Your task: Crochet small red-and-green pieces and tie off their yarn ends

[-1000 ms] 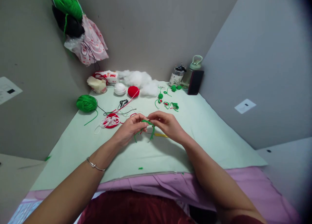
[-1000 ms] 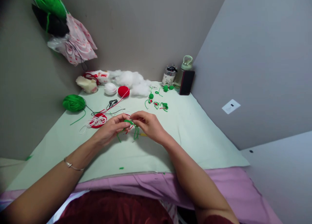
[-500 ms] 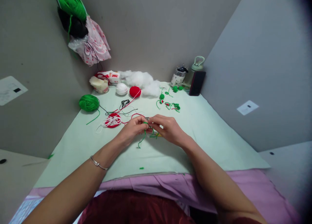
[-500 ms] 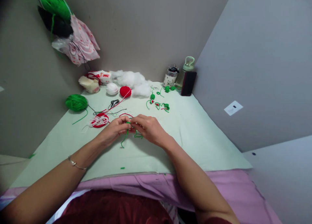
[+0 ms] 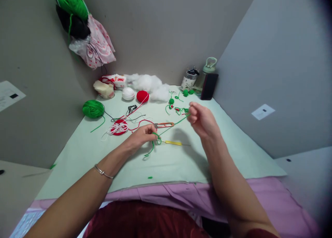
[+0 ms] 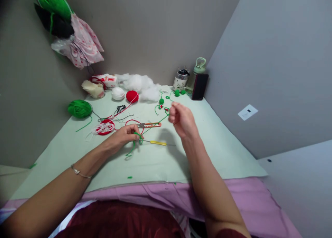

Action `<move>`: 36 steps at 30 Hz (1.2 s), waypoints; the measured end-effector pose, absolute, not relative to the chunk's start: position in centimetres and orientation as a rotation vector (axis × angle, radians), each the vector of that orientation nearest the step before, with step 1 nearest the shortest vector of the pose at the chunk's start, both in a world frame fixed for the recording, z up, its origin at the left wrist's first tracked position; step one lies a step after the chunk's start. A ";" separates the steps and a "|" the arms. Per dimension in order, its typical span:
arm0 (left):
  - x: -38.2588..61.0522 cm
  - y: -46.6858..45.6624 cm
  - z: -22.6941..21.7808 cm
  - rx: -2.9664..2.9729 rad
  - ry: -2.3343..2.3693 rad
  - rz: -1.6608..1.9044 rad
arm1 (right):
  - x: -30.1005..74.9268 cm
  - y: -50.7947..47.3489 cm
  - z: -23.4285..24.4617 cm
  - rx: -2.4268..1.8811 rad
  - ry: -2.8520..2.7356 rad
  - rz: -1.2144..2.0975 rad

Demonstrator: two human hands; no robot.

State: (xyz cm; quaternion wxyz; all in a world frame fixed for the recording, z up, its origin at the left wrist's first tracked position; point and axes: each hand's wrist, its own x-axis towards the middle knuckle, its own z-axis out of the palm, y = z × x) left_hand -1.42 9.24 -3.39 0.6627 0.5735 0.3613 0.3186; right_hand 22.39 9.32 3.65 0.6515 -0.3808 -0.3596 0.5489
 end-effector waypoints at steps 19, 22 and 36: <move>-1.8 9.0 -2.0 1.245 0.677 0.767 | 23.8 8.2 4.2 -0.925 -1.493 0.988; -1.8 9.1 -1.9 1.260 0.679 0.793 | 22.4 7.6 3.6 -0.980 -1.872 0.778; -1.8 9.0 -1.5 1.289 0.736 0.764 | 21.6 7.7 2.1 -1.000 -2.197 0.390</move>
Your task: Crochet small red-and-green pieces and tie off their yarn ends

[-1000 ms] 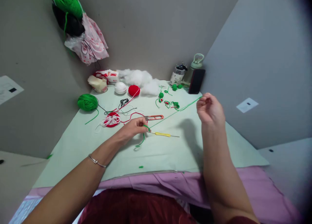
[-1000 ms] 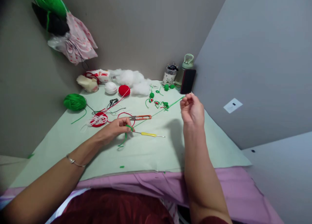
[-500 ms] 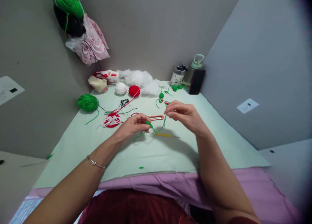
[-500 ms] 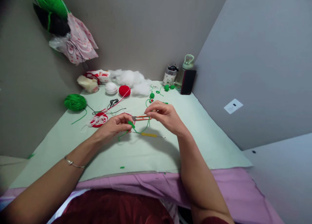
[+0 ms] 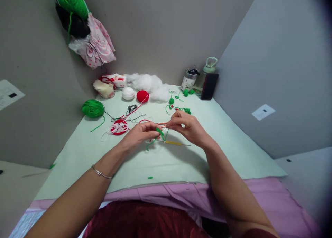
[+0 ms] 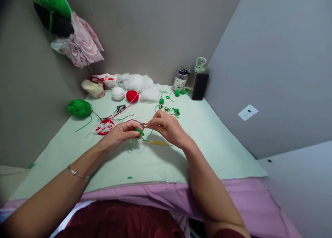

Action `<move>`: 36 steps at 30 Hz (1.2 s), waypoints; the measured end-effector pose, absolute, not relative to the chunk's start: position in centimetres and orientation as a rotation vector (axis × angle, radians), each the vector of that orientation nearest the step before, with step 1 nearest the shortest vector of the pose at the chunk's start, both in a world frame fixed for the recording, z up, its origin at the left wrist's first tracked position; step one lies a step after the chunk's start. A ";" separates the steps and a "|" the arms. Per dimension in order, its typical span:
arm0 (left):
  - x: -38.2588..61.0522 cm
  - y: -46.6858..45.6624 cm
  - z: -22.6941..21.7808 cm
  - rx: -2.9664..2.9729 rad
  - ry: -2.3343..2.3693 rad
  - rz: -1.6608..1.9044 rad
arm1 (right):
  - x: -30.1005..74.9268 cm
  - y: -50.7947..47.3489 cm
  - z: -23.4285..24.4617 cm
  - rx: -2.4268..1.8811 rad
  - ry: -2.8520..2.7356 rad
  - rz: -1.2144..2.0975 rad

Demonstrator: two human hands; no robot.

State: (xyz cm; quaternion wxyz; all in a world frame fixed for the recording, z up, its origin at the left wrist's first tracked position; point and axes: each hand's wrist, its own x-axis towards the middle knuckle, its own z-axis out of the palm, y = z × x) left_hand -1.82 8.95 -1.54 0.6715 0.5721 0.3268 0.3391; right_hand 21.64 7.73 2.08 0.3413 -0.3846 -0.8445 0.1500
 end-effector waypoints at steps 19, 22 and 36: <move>-2.1 9.1 -1.9 1.294 0.715 0.746 | 21.5 7.8 1.8 -0.953 -2.195 0.409; -2.1 9.1 -2.0 1.290 0.712 0.746 | 21.3 7.9 1.6 -0.932 -2.199 0.428; -1.8 8.6 -1.3 1.144 0.648 0.730 | 21.1 7.8 1.8 -0.908 -2.189 0.485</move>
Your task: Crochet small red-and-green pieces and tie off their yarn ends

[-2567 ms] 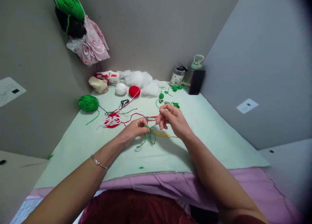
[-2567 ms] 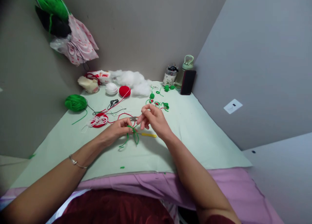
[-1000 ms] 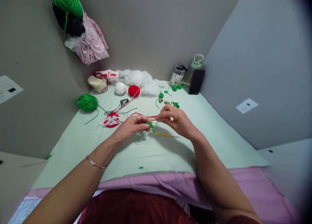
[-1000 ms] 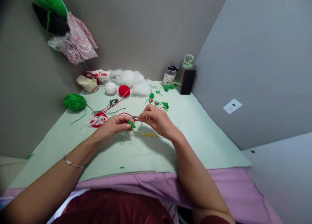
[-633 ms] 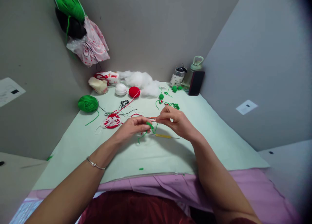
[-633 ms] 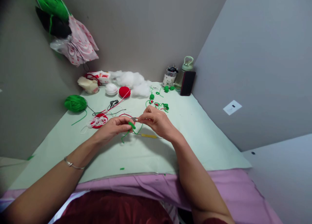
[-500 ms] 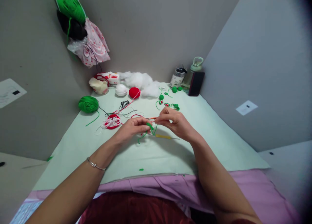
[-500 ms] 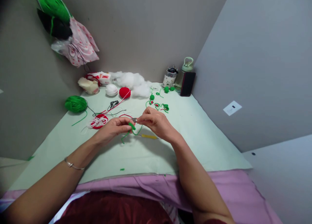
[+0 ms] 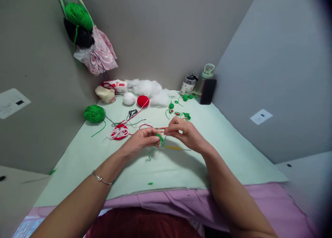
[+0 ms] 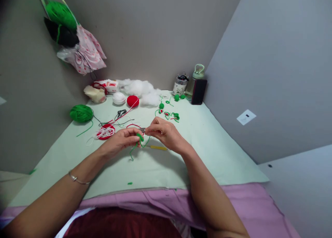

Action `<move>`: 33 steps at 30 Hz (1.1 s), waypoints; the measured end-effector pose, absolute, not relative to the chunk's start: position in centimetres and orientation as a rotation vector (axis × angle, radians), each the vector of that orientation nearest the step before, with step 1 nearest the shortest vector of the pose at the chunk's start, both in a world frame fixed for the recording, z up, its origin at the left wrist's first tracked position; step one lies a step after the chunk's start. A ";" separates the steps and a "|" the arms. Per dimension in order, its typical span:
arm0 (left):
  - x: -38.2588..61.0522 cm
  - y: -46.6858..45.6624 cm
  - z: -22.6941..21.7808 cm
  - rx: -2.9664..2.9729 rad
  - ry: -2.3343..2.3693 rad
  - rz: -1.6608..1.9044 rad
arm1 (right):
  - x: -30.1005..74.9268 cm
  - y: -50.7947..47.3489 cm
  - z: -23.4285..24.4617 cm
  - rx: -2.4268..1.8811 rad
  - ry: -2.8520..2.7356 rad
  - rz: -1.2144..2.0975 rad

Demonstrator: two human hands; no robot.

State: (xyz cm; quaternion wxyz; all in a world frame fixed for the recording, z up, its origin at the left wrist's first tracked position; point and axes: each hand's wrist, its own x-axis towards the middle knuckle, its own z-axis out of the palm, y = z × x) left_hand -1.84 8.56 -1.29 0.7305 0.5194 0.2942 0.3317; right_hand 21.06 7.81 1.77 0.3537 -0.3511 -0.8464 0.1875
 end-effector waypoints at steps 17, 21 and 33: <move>-1.3 8.5 -1.2 1.027 0.756 0.827 | 18.7 7.3 0.6 -1.007 -1.949 0.967; -1.1 8.4 -1.1 1.070 0.785 0.832 | 18.0 6.5 1.3 -1.006 -2.073 0.834; -0.8 8.6 -3.1 1.226 0.854 0.724 | 17.4 6.4 1.7 -0.881 -1.546 1.063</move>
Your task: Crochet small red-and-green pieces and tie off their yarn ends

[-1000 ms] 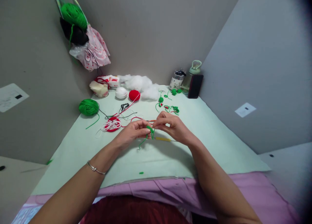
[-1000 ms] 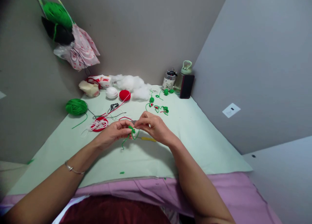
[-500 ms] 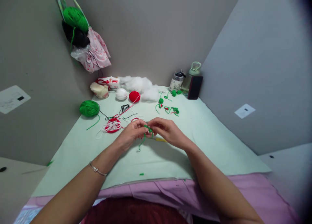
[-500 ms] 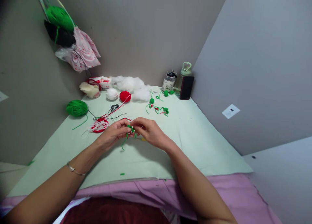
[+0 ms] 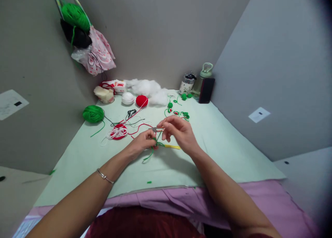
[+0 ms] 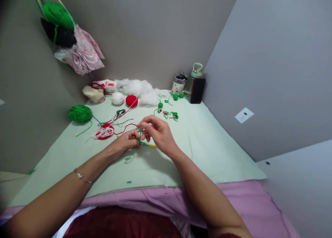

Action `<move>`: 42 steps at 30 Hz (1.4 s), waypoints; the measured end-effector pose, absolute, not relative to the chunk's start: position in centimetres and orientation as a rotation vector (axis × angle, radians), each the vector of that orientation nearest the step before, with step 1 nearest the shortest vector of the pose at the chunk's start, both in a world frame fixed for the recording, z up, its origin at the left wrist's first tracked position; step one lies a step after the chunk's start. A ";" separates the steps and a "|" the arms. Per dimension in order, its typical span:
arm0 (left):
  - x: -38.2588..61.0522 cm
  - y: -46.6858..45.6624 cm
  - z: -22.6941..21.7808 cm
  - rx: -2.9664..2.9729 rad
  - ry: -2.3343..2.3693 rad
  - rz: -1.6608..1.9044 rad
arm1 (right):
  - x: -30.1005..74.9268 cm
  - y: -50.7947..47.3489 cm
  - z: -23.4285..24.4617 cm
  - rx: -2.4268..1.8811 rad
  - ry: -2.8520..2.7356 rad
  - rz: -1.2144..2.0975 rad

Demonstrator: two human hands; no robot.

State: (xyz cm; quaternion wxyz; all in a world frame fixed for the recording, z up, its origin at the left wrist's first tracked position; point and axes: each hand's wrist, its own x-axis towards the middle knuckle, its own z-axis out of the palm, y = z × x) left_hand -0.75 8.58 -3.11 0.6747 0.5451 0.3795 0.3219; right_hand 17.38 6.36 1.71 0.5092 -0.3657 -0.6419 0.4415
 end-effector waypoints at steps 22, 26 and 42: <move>-1.8 9.1 -1.6 1.165 0.677 0.810 | 22.0 8.1 3.3 -0.917 -1.483 0.834; -2.1 9.2 -1.4 1.167 0.669 0.813 | 20.9 7.8 2.5 -0.943 -1.810 0.495; -2.3 9.0 -0.9 1.148 0.628 0.792 | 20.4 7.8 1.3 -0.915 -2.162 0.147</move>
